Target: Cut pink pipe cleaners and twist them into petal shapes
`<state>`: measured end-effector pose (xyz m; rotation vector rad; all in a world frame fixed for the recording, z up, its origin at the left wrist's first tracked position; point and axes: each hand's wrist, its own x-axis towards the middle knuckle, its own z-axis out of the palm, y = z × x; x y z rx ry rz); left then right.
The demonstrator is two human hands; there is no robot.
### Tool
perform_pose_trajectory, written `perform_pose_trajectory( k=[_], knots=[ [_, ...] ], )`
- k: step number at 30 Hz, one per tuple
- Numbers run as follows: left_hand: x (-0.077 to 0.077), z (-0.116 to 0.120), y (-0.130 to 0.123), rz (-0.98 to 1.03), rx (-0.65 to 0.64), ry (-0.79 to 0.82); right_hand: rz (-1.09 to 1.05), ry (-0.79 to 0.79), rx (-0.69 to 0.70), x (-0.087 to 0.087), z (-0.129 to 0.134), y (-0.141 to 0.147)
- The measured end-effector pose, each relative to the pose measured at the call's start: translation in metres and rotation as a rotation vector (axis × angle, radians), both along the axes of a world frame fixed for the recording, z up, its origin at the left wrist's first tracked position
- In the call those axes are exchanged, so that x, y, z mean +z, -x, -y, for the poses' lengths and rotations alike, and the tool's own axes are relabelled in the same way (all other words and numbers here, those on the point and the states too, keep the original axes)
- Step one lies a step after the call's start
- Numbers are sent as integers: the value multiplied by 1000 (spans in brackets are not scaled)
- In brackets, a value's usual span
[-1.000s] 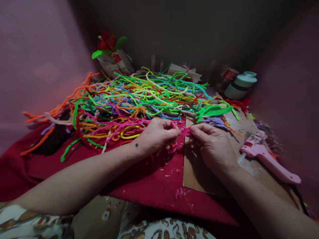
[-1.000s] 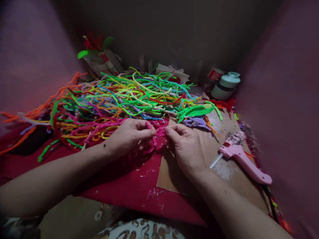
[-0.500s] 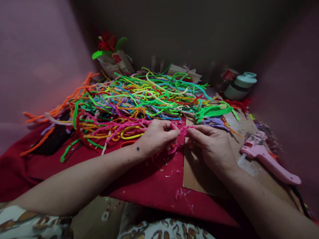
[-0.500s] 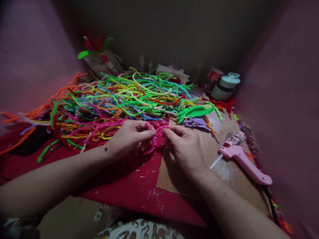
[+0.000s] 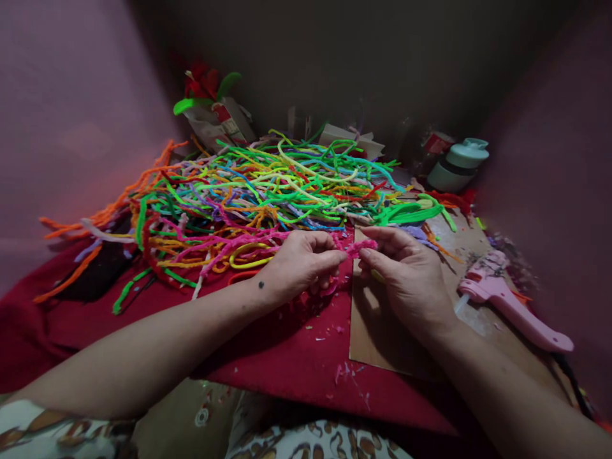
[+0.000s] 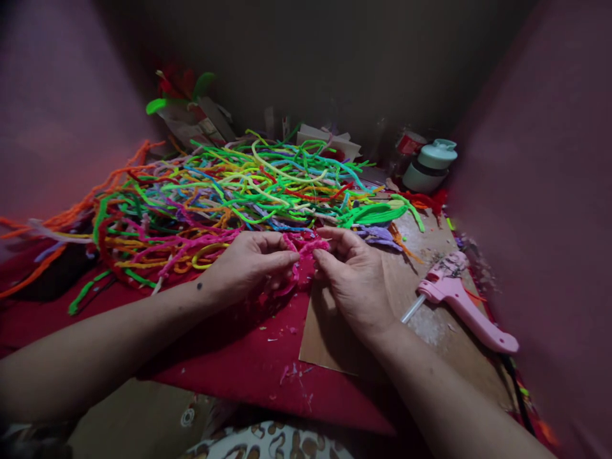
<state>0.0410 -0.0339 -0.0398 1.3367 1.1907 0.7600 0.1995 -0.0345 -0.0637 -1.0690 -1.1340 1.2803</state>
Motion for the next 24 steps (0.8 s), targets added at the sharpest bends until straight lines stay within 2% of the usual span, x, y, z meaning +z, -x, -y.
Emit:
perform_pose_trajectory(
  k=[3,8,12,15,19,24],
  knots=[
    [0,1,-1,6,28,3,-7,-21,6,1,0,0],
    [0,2,0,10,48,-7,-87,54,89,4,1,-2],
    [3,2,-1,4,77,-23,-109,38,69,5,2,-1],
    [3,3,-2,5,81,-32,-113,104,94,6,2,1],
    [0,5,-4,40,49,-24,-37,159,163,5,2,3],
    [-3,7,-7,56,36,-6,62,138,161,1,4,3]
  ],
)
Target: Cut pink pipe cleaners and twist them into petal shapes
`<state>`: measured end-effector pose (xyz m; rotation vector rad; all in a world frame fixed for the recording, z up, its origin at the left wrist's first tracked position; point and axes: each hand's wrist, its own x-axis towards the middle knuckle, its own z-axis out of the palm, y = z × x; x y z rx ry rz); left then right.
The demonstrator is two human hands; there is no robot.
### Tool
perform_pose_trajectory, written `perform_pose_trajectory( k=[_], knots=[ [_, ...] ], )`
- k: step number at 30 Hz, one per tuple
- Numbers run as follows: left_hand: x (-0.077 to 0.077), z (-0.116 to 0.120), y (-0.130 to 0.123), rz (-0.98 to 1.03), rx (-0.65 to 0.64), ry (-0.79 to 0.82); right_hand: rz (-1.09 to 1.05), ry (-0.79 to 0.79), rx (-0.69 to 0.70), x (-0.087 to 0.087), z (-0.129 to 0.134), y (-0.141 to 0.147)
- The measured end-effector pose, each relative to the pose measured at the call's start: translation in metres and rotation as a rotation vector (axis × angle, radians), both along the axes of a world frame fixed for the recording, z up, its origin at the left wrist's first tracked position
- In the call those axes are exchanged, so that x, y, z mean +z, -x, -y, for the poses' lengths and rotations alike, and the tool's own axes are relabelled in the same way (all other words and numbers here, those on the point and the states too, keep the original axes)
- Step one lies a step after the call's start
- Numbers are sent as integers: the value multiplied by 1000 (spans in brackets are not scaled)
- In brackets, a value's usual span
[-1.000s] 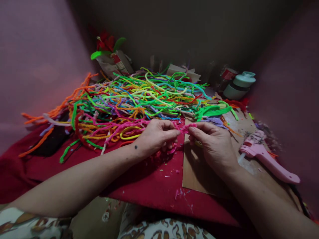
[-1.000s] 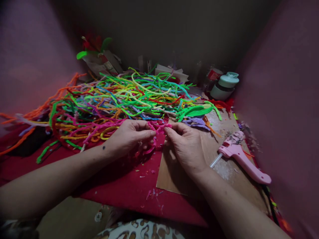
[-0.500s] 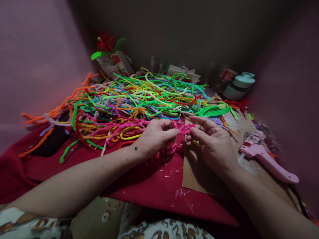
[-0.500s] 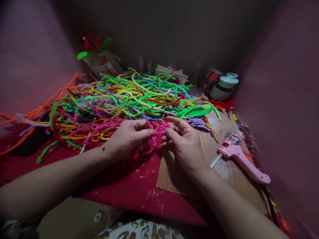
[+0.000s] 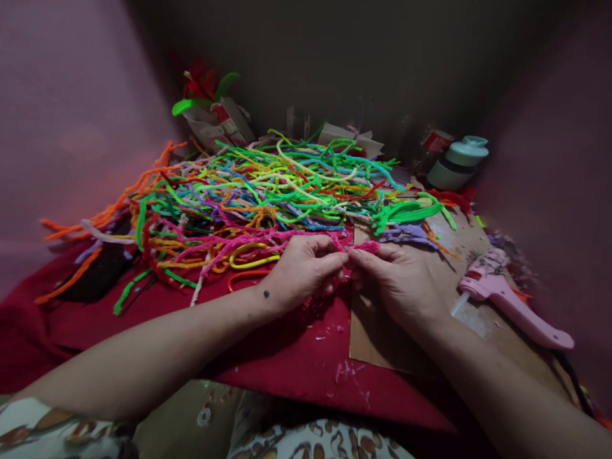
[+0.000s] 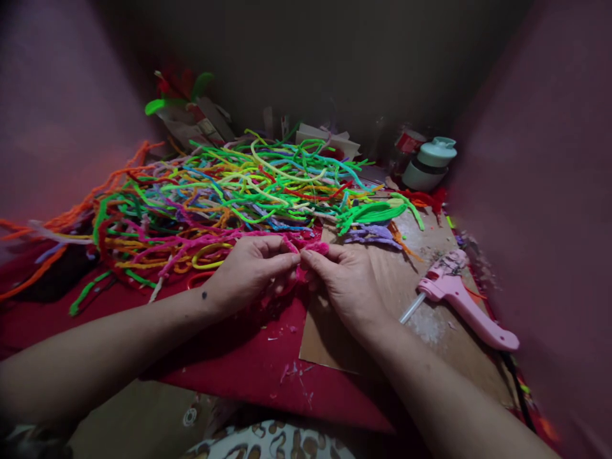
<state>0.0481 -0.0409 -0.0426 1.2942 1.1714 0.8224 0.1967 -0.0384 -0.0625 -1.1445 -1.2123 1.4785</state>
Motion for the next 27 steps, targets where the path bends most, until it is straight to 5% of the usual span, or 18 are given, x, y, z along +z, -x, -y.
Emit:
perform_pose_trajectory(
  k=[5,11,18,23,27],
  knots=[
    [0,1,-1,-1,-3,48,113,-107,-44,2,3,-1],
    [-1,1,1,47,-5,30,-139,-4,62,-3,1,2],
    [1,-6,7,61,41,-64,-140,49,-3,1,-2,0],
    [5,-8,9,78,-20,-73,-47,112,175,3,2,0],
    [2,-7,9,93,-32,-42,5,117,191,3,5,2]
  ],
)
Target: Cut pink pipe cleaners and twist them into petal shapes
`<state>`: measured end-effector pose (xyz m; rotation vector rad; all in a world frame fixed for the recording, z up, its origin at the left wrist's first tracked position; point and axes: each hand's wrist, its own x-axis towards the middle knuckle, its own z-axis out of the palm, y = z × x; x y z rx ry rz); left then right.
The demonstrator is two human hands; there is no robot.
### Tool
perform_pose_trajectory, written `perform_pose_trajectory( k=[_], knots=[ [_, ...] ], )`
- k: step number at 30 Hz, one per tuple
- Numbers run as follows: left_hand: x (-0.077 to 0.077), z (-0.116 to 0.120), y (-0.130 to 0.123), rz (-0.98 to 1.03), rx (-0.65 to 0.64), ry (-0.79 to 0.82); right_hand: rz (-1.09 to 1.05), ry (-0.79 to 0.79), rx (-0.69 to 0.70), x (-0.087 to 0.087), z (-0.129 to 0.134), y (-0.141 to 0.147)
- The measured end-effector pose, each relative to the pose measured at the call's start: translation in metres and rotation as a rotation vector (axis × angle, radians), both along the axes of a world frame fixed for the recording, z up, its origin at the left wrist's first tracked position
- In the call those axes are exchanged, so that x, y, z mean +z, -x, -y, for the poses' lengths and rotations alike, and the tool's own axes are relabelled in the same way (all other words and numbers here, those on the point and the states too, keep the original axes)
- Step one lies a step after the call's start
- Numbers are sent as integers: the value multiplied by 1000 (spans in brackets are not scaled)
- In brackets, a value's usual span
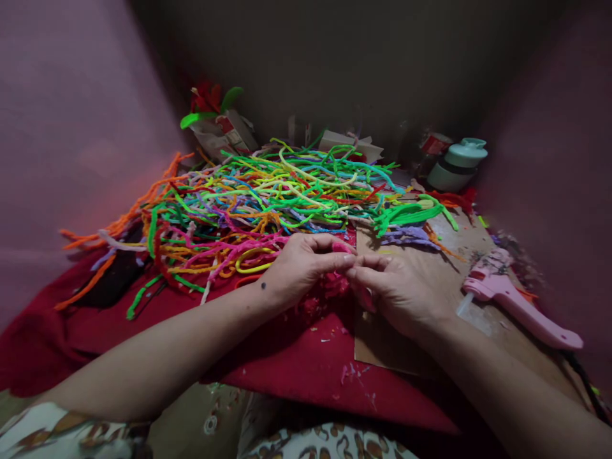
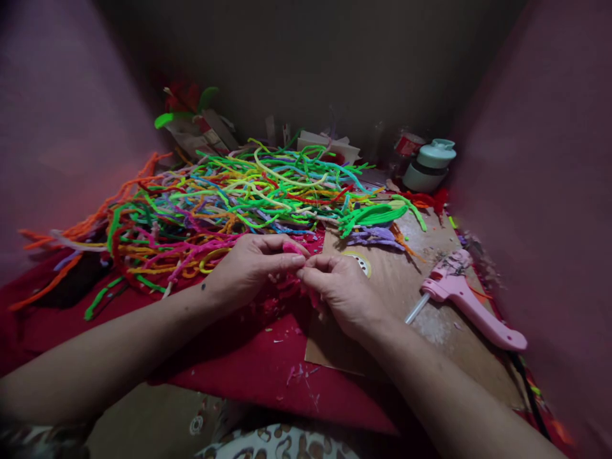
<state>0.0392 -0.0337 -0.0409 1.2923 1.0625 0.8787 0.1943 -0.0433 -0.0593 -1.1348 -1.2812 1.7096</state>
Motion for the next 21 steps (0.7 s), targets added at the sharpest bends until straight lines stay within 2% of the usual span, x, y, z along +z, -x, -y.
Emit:
perform_pose_trajectory(
  k=[2,6,8,13,15,18,21],
  knots=[
    [-1,0,0,-12,32,-3,18,-22,-7,1,1,0],
    [1,-1,1,-124,11,-70,80,-54,-58,3,2,1],
    [2,0,1,-231,24,-184,101,-69,-64,2,3,2],
    [-1,2,0,-466,54,-584,118,-89,-64,-1,6,5],
    [0,1,0,-487,49,-590,114,-85,-64,-2,7,5],
    [2,0,2,-457,32,-469,132,-75,-60,-3,7,4],
    [2,0,3,-529,24,-573,161,-84,-30,-5,7,4]
  ],
)
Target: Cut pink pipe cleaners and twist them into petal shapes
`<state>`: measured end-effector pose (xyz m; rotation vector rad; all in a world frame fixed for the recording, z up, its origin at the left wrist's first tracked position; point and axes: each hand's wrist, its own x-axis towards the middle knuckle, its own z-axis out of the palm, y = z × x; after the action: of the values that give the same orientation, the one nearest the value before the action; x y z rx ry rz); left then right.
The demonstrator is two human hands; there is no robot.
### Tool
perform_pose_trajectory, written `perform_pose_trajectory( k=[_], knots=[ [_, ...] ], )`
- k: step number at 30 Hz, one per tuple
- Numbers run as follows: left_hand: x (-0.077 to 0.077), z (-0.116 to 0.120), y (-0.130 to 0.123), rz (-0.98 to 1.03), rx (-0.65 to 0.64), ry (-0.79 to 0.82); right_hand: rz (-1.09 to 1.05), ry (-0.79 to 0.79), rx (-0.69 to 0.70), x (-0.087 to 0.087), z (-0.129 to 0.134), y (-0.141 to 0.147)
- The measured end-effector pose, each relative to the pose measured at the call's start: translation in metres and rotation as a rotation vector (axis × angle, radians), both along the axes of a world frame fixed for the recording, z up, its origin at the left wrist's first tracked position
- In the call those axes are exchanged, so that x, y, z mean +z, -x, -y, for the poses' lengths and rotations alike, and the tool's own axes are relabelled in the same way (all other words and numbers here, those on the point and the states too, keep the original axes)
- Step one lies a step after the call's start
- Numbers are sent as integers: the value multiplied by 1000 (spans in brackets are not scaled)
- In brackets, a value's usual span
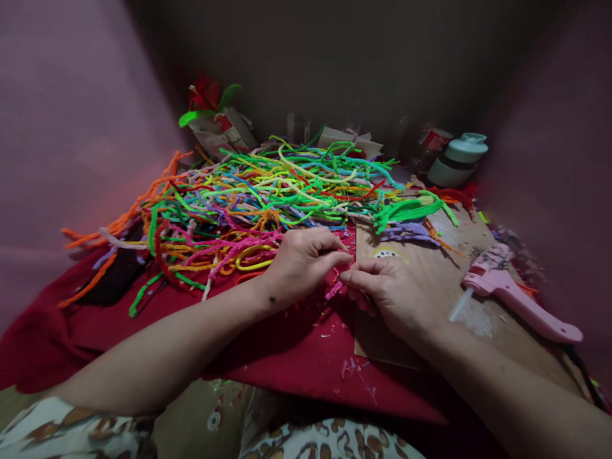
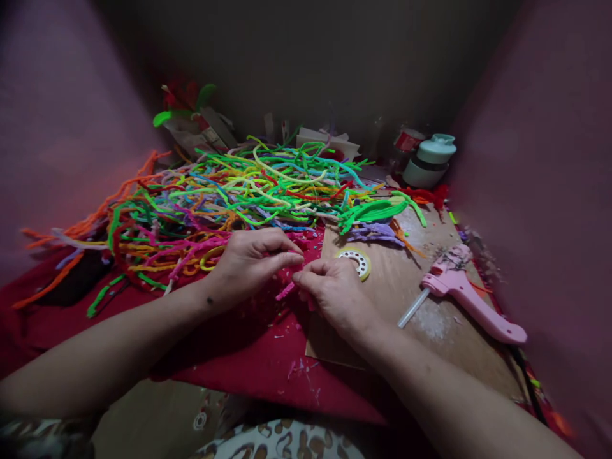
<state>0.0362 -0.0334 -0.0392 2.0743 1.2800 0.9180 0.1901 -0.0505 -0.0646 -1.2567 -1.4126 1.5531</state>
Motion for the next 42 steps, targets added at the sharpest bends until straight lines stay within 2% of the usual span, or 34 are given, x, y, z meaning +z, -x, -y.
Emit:
perform_pose_trajectory(
  k=[2,4,6,9,12,14,20,23,28,31,35,38,40,42],
  knots=[
    [-1,0,1,-71,-28,-118,7,-9,23,-1,0,0],
    [-1,-2,3,-69,-36,-123,-23,16,32,-2,-1,0],
    [1,-5,5,49,29,-27,-96,74,5,-2,-4,0],
    [5,-10,8,285,118,208,-255,109,-77,-2,-9,-1],
    [6,-10,7,316,42,466,-346,76,-161,0,-13,-1],
    [6,-7,4,275,12,546,-355,59,-192,1,-13,-1],
    [10,-2,1,225,23,506,-326,-10,-160,5,-12,-5],
    [8,-4,3,269,17,511,-267,-19,-161,5,-15,-7],
    [-1,-6,3,477,-20,630,-483,88,-138,0,-18,-7],
    [-6,-4,-1,488,-64,690,-461,68,-113,-1,-18,-6],
    [-7,1,-9,460,-2,608,-230,-85,-135,2,-14,-5],
    [-8,4,-12,405,18,445,-154,-107,-125,3,-13,-5],
    [-12,4,-10,299,24,254,-140,-93,-110,2,-13,-5],
    [-17,3,-6,114,-16,-64,-161,-51,-102,1,-14,-5]
  ],
)
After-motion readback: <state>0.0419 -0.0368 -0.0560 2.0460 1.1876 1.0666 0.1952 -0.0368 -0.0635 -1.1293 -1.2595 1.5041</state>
